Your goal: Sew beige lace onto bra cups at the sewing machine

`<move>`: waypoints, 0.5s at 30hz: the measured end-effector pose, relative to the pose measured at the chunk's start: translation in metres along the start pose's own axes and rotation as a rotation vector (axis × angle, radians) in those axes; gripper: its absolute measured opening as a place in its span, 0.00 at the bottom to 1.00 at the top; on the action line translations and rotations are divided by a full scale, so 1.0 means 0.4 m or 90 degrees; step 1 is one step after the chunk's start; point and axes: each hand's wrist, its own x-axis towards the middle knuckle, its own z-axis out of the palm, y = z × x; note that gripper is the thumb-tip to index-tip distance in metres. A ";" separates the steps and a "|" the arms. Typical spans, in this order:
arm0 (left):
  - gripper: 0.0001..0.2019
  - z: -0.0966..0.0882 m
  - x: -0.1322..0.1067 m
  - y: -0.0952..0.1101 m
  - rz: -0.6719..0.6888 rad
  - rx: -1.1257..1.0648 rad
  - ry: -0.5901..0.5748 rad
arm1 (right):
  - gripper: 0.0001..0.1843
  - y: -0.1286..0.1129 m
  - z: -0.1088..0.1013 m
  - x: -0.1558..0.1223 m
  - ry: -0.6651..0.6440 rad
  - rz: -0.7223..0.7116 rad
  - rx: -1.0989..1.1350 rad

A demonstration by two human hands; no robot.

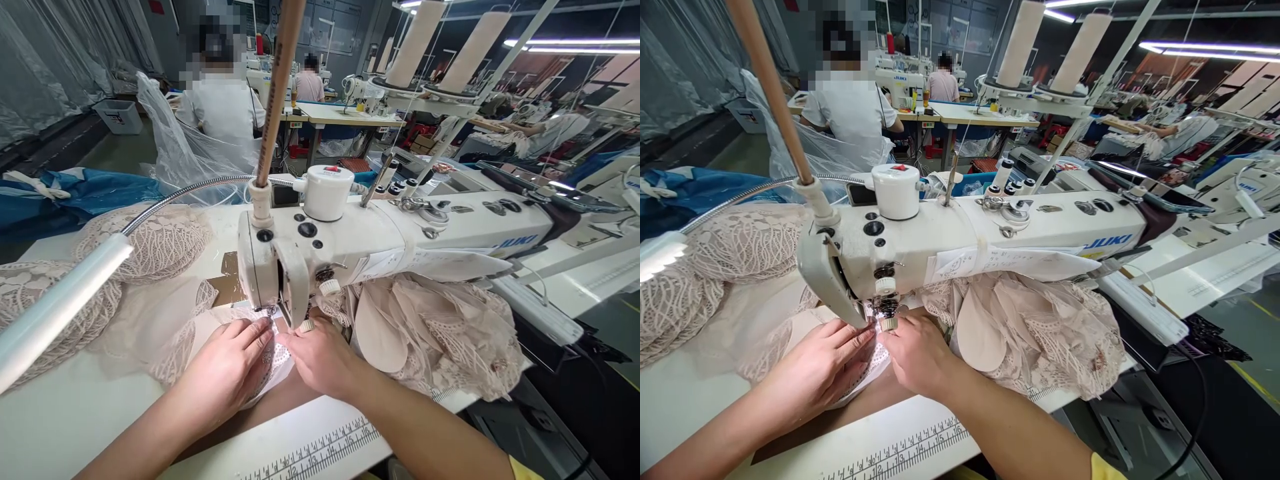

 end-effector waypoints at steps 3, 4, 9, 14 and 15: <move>0.15 0.001 -0.003 -0.004 -0.001 0.009 -0.001 | 0.08 -0.002 0.003 0.000 -0.011 0.006 -0.001; 0.15 0.001 -0.003 -0.006 -0.004 0.011 -0.002 | 0.08 -0.003 0.005 0.001 -0.012 0.008 -0.001; 0.15 -0.009 0.003 -0.026 -0.007 0.030 -0.008 | 0.11 -0.006 0.012 0.006 -0.007 0.020 -0.025; 0.15 -0.014 0.006 -0.034 0.003 0.048 -0.009 | 0.14 -0.006 0.012 0.001 0.002 0.015 -0.026; 0.15 -0.013 0.005 -0.033 0.012 0.050 -0.007 | 0.14 -0.006 0.011 -0.001 0.003 0.006 -0.017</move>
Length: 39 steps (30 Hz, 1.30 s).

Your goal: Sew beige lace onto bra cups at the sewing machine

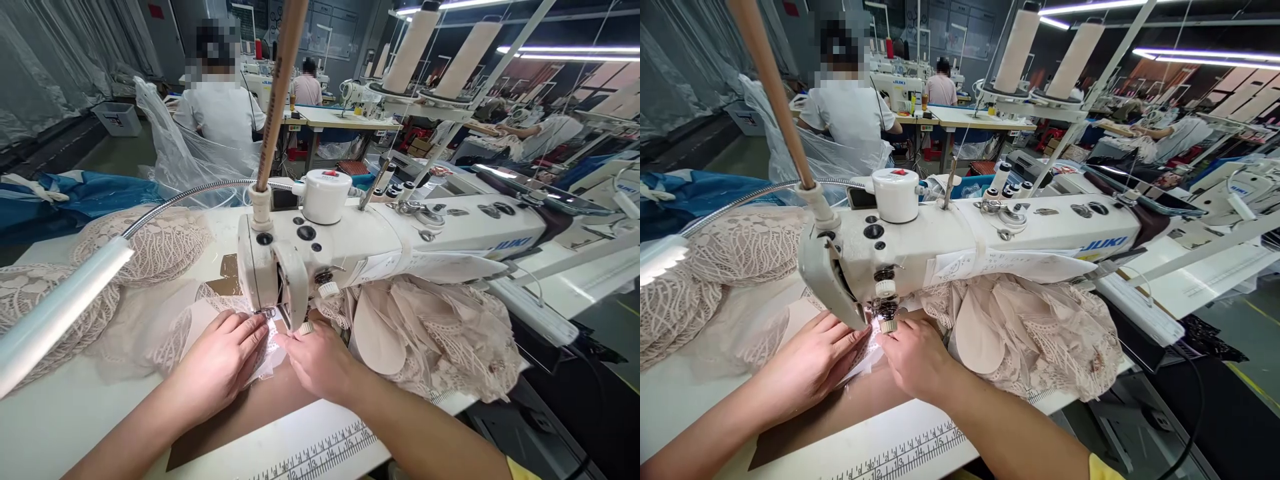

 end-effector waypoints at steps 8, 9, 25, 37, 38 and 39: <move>0.20 0.007 -0.002 0.004 0.006 -0.012 0.005 | 0.09 -0.003 -0.007 -0.011 -0.010 -0.042 0.046; 0.20 0.008 -0.001 0.002 0.003 -0.014 0.008 | 0.08 -0.005 -0.007 -0.010 -0.012 -0.040 0.047; 0.13 0.008 0.006 -0.028 -0.054 0.023 0.027 | 0.15 -0.017 -0.001 0.003 -0.056 0.000 0.038; 0.13 0.037 -0.010 -0.073 -0.103 -0.005 0.076 | 0.14 -0.032 -0.001 0.026 -0.046 0.039 0.017; 0.13 0.039 -0.013 -0.076 -0.107 -0.007 0.086 | 0.14 -0.033 -0.004 0.024 -0.053 0.037 0.017; 0.13 0.040 -0.016 -0.078 -0.111 -0.010 0.096 | 0.13 -0.036 -0.010 0.021 -0.060 0.034 0.014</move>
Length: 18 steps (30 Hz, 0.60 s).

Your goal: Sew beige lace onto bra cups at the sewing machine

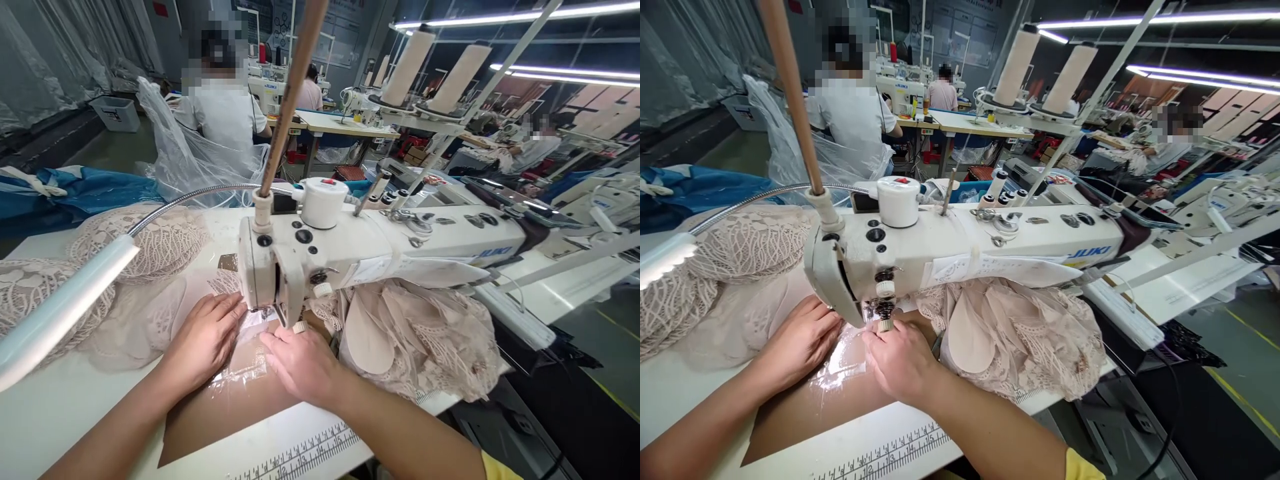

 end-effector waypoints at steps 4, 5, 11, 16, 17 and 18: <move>0.15 -0.002 -0.008 -0.005 -0.008 0.006 0.007 | 0.08 -0.011 -0.040 -0.032 -0.044 -0.023 -0.040; 0.17 -0.003 -0.009 -0.004 -0.007 0.013 0.004 | 0.07 -0.013 -0.054 -0.044 -0.064 -0.018 -0.050; 0.22 0.001 -0.019 -0.018 -0.032 0.022 0.032 | 0.06 0.002 -0.091 -0.129 -0.129 0.156 -0.147; 0.18 -0.028 -0.037 -0.033 -0.105 -0.070 0.036 | 0.07 0.005 -0.065 -0.190 -0.136 0.087 -0.182; 0.17 -0.042 -0.047 -0.024 -0.099 -0.112 0.009 | 0.07 0.000 -0.062 -0.203 -0.128 0.066 -0.164; 0.16 -0.058 -0.060 -0.009 -0.079 -0.158 -0.032 | 0.07 -0.004 -0.062 -0.216 -0.122 0.050 -0.138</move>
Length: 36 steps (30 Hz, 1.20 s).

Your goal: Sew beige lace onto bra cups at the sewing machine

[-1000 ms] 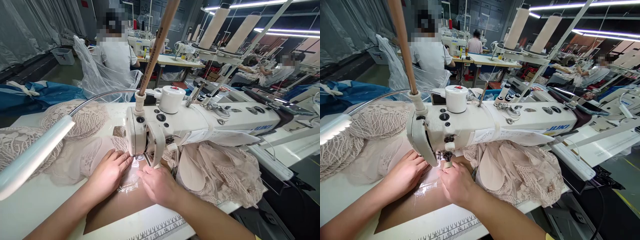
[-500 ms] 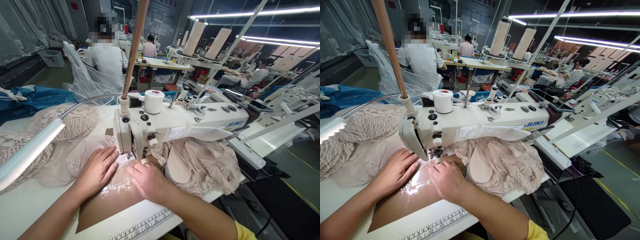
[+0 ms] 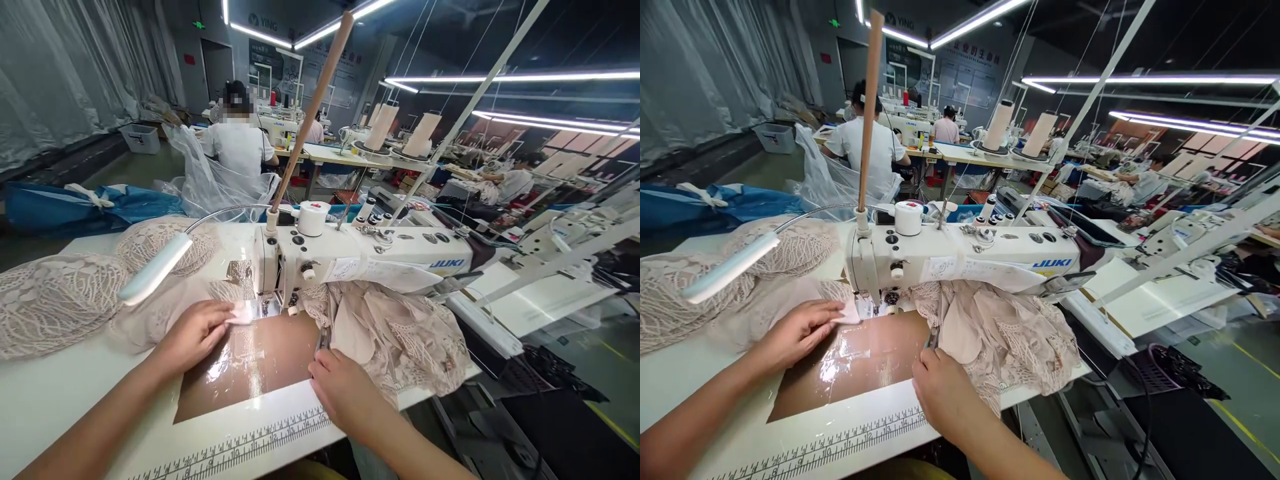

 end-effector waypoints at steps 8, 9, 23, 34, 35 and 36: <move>0.19 -0.067 -0.123 0.125 0.021 -0.160 -0.159 | 0.32 0.041 -0.019 -0.006 0.026 -0.102 0.035; 0.20 -0.071 -0.117 0.116 -0.009 -0.164 -0.130 | 0.31 0.046 -0.026 0.007 0.024 -0.118 0.017; 0.15 -0.064 -0.042 0.038 -0.312 -0.502 -0.096 | 0.09 0.050 -0.025 0.049 0.035 -0.092 0.035; 0.14 -0.031 -0.040 0.083 -0.300 -0.682 -0.129 | 0.22 0.005 -0.034 0.088 0.138 -0.072 0.364; 0.15 -0.031 -0.038 0.088 -0.290 -0.703 -0.148 | 0.21 0.000 -0.037 0.098 0.146 -0.075 0.391; 0.15 -0.030 -0.037 0.092 -0.278 -0.721 -0.164 | 0.20 -0.004 -0.039 0.109 0.154 -0.074 0.417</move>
